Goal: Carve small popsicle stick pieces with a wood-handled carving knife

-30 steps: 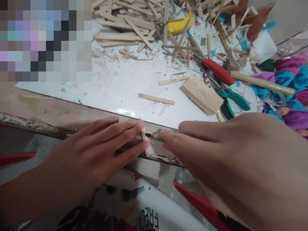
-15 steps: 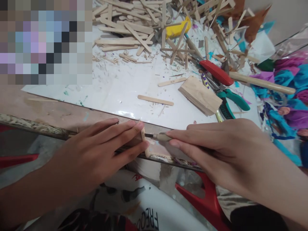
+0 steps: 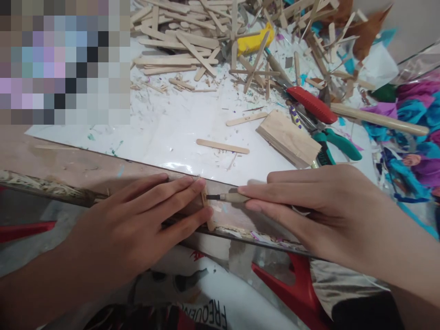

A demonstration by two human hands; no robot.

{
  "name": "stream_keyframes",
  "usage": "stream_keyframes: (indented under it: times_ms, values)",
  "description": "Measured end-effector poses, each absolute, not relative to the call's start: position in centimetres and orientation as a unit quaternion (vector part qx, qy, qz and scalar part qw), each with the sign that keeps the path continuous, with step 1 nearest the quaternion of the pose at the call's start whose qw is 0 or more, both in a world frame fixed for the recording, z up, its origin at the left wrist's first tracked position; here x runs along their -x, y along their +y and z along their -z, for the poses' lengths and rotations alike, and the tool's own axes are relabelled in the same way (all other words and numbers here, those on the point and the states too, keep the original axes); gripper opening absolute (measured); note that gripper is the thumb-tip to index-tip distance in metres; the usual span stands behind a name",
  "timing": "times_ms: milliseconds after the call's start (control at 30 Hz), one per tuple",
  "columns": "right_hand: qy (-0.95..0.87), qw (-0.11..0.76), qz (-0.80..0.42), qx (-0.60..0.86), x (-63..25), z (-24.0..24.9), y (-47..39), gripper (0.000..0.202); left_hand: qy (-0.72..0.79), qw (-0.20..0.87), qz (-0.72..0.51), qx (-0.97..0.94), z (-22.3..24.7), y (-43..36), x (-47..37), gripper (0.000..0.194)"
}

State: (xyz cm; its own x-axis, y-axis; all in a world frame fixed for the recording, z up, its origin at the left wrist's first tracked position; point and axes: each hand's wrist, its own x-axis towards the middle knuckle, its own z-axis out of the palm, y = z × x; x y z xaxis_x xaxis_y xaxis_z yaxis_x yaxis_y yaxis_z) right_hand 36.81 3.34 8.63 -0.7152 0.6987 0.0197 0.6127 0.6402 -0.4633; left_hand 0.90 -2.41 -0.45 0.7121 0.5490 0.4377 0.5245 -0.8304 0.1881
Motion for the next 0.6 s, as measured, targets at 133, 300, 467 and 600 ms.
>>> stream_keyframes:
  times_ms: [133,300,467,600]
  values:
    - [-0.919,0.065,-0.195,0.337,-37.6,-9.1,3.7,0.043,0.298,0.035,-0.232,-0.925,0.3,-2.5,-0.8,0.042]
    - [-0.942,0.05,-0.113,0.311,-38.7,-9.0,3.6,0.055,0.297,0.043,-0.232,-0.925,0.1,-2.4,-0.7,0.043]
    - [-0.939,0.05,-0.13,0.315,-37.9,-9.3,3.8,0.043,0.297,0.052,-0.234,-0.924,0.4,-2.6,-0.7,0.043]
    - [-0.945,0.056,-0.136,0.291,-36.7,-9.8,4.8,0.034,0.299,0.051,-0.235,-0.923,0.3,-2.7,-0.8,0.045]
